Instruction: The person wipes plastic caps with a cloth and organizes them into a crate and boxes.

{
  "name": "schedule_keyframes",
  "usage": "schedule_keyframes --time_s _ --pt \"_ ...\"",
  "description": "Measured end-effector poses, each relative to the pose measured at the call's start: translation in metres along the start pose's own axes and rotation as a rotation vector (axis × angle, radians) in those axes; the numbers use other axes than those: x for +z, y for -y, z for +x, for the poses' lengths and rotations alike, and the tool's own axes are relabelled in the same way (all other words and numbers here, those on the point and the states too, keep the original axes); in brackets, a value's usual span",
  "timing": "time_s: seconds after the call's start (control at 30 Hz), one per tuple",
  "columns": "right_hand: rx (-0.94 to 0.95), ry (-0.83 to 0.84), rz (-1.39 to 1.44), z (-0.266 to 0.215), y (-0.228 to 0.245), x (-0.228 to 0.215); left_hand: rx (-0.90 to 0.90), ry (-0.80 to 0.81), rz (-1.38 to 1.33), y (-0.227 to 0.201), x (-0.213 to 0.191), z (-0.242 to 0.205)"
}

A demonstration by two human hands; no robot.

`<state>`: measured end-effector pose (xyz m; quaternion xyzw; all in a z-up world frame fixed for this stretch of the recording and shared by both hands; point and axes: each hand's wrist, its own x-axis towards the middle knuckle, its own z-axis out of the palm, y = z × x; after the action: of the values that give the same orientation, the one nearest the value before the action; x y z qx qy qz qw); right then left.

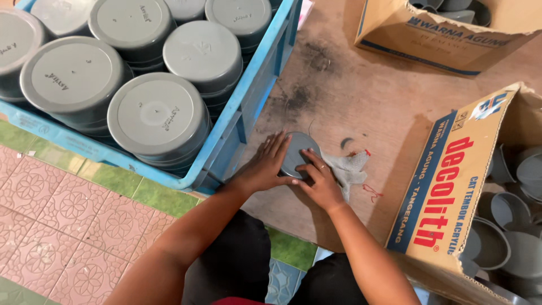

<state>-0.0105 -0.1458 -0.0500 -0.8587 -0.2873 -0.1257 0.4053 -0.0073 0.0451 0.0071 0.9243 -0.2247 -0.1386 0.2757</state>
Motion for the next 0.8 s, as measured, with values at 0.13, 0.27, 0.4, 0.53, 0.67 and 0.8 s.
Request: schedule_keyframes --time_s 0.13,0.27,0.4,0.53,0.67,0.8 --pt "-0.053 0.025 -0.061 0.0 -0.002 0.0 -0.004 0.03 -0.061 0.01 0.009 -0.001" --pt "0.011 0.052 -0.067 0.004 -0.001 -0.017 -0.032 0.048 0.105 0.016 0.017 0.003" --pt "0.235 0.015 -0.053 0.001 -0.02 -0.03 -0.043 -0.009 0.144 0.021 0.027 0.003" --pt "0.418 0.217 -0.152 -0.016 -0.057 -0.018 -0.029 -0.035 0.134 0.021 0.028 0.003" --pt "0.523 0.291 -0.412 -0.021 -0.083 -0.002 -0.043 -0.046 0.136 0.024 0.035 0.005" --pt "0.537 -0.084 -0.117 -0.007 -0.057 -0.008 -0.086 -0.047 0.174 0.026 0.04 0.009"
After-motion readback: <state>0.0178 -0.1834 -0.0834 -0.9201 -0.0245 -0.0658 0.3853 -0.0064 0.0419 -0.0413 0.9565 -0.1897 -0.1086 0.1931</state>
